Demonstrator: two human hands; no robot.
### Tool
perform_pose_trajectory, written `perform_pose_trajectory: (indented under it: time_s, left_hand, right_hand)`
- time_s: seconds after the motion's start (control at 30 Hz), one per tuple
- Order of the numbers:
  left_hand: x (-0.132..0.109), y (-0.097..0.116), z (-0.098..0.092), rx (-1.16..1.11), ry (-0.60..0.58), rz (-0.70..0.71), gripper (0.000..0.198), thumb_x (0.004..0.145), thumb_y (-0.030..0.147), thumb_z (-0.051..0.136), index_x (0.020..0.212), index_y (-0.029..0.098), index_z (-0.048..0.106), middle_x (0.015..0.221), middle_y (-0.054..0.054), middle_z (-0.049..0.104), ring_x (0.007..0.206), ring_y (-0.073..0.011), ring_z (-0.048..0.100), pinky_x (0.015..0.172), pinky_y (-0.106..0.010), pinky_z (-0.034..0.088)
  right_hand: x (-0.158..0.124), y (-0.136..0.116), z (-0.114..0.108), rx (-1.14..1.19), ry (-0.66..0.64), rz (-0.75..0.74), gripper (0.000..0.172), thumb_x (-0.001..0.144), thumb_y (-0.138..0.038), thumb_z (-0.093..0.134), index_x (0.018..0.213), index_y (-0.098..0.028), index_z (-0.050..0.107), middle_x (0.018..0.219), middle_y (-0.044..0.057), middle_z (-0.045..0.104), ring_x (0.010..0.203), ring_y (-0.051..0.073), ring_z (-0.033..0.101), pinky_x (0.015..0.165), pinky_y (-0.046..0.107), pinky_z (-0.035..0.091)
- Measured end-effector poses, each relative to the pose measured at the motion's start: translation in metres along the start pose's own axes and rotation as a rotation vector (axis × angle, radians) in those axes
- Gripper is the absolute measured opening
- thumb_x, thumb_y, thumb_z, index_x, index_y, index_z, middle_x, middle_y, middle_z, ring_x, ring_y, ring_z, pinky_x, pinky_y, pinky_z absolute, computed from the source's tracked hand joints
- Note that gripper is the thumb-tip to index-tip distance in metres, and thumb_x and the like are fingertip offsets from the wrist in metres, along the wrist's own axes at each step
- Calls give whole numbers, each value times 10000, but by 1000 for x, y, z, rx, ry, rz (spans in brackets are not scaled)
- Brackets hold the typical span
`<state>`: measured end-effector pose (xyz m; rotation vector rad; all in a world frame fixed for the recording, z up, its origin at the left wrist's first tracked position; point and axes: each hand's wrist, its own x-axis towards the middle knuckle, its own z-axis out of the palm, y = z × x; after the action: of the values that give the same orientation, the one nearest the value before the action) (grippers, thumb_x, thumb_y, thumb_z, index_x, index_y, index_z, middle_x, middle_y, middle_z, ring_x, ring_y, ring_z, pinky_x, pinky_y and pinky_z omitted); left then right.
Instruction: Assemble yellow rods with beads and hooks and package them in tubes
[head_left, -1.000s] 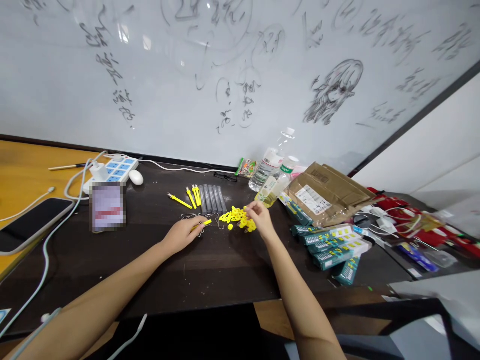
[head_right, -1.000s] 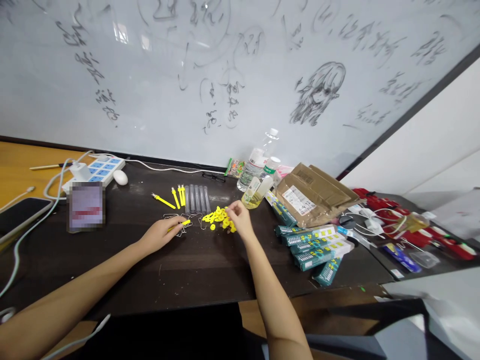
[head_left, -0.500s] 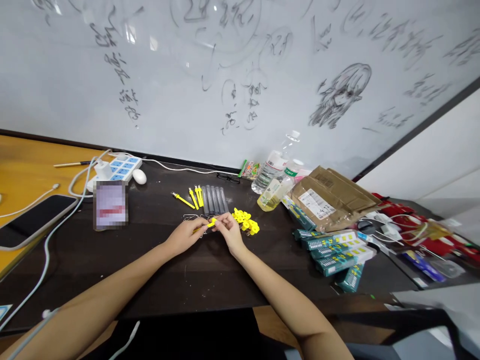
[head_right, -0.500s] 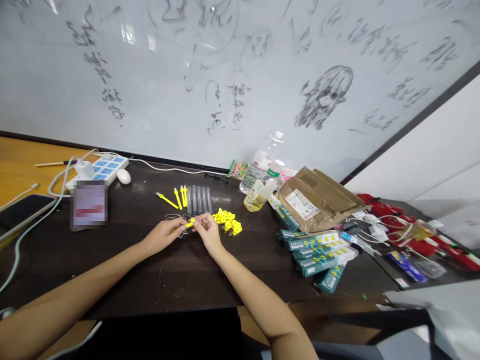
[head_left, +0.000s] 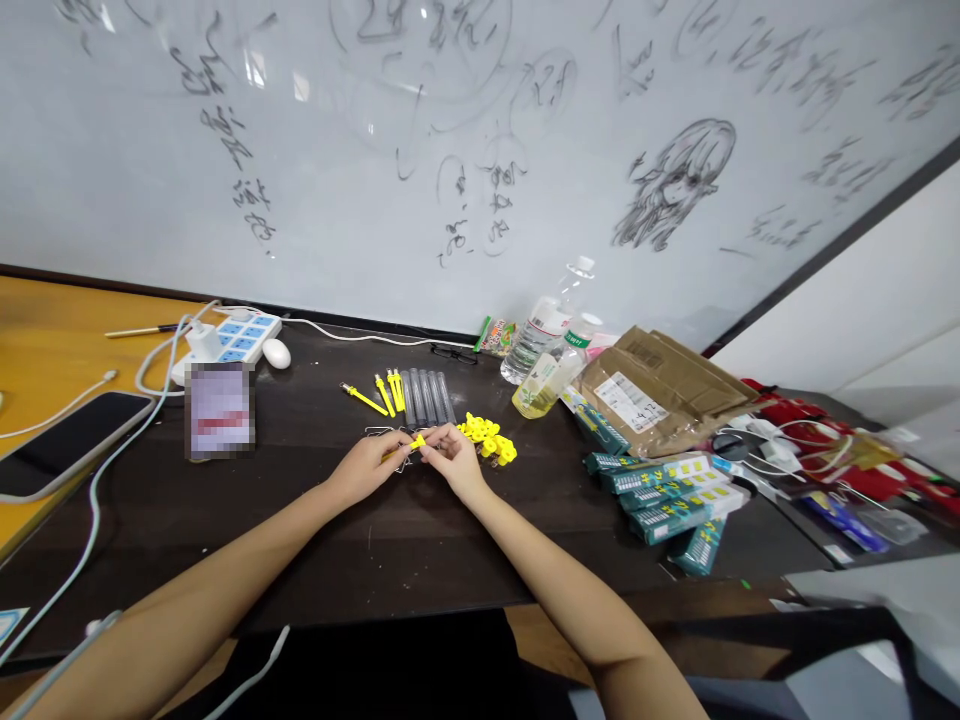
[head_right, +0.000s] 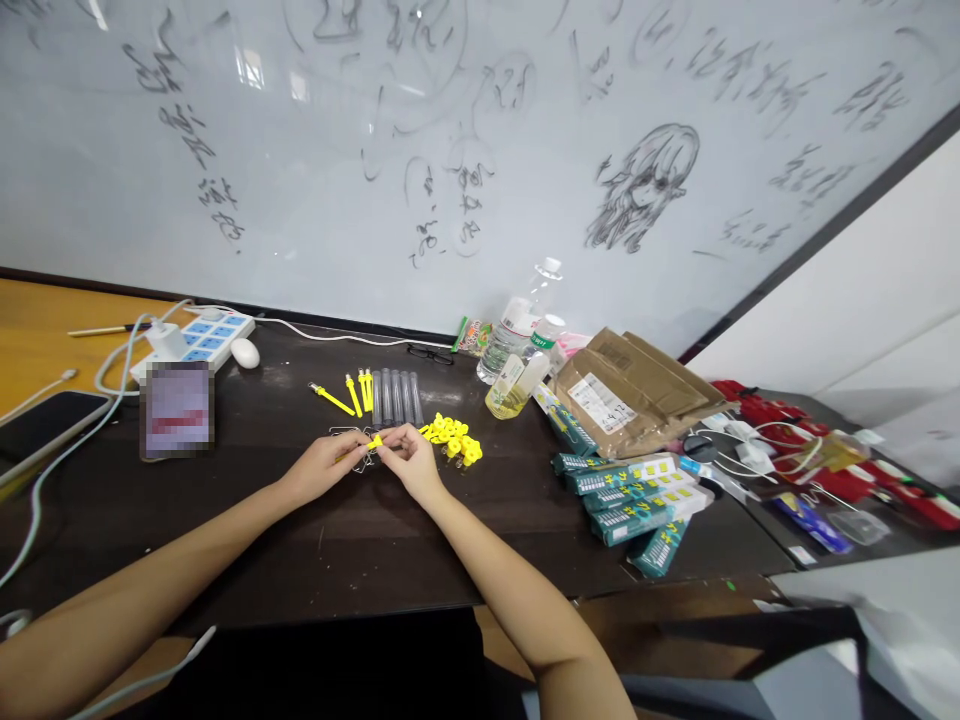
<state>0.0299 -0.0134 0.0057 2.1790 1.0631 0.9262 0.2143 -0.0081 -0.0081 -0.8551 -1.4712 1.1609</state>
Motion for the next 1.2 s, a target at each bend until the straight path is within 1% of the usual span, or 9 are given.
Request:
perform_pose_trajectory:
  time_s: [0.1, 0.2, 0.4, 0.53, 0.7, 0.83, 0.97, 1.07, 1.2]
  left_hand:
    - [0, -1, 0, 5, -2, 7, 282, 912, 359, 395, 989, 211, 622, 950, -22, 691, 835, -172, 633, 798, -278, 461]
    - [0, -3, 1, -2, -6, 10, 292, 913, 377, 391, 990, 207, 615, 931, -24, 688, 800, -167, 626, 790, -280, 460]
    - [1, -4, 2, -46, -21, -18, 290, 910, 378, 399, 916, 186, 616, 838, -15, 655, 747, -149, 593, 725, -254, 447]
    - [1, -3, -1, -40, -44, -13, 293, 902, 367, 403, 890, 179, 627, 785, -5, 637, 685, -132, 561, 671, -237, 429]
    - [1, -1, -2, -5, -78, -24, 240, 873, 309, 436, 855, 177, 636, 733, 2, 629, 646, -131, 555, 631, -231, 413]
    - [0, -2, -2, 43, -94, 16, 231, 877, 310, 426, 880, 191, 624, 760, -5, 646, 671, -142, 579, 659, -241, 422]
    - [-2, 0, -1, 128, -136, 83, 239, 900, 308, 400, 911, 196, 611, 815, -25, 661, 724, -157, 600, 686, -246, 423]
    - [-2, 2, -2, 163, -158, 80, 258, 917, 315, 382, 906, 200, 613, 839, -25, 667, 742, -159, 607, 692, -242, 416]
    - [-2, 3, -3, 155, -152, 55, 245, 917, 326, 393, 944, 221, 612, 878, -11, 679, 773, -165, 621, 697, -238, 410]
  right_hand:
    - [0, -3, 1, -3, -1, 12, 293, 695, -372, 716, 794, -219, 486, 972, 47, 664, 809, 152, 624, 620, 266, 525]
    - [-1, -6, 1, 12, 1, 21, 333, 676, -357, 731, 864, -231, 486, 940, 30, 674, 755, 139, 623, 620, 264, 521]
    - [-3, -9, -1, -127, -30, -44, 267, 729, -325, 689, 969, -237, 610, 978, 41, 657, 795, 148, 612, 665, 278, 518]
    - [-3, -10, -5, -201, -83, -97, 224, 758, -329, 661, 963, -239, 656, 973, 40, 640, 799, 150, 604, 702, 298, 515]
    - [-2, -10, -12, -273, -154, -122, 226, 764, -327, 663, 970, -235, 651, 925, 23, 629, 804, 145, 594, 732, 294, 505]
    - [-2, -10, -15, -286, -160, -91, 209, 763, -329, 669, 940, -224, 631, 861, 6, 619, 760, 134, 585, 718, 280, 486]
    - [-4, -8, -11, -247, -207, 5, 212, 786, -364, 645, 906, -205, 575, 753, -11, 612, 689, 128, 589, 671, 268, 466]
    - [-6, -6, -8, -208, -224, 61, 244, 797, -402, 627, 900, -199, 538, 675, -29, 589, 608, 116, 565, 611, 250, 446]
    - [-5, -4, -8, -203, -200, 66, 263, 783, -403, 642, 910, -194, 543, 656, -31, 574, 574, 105, 530, 576, 237, 417]
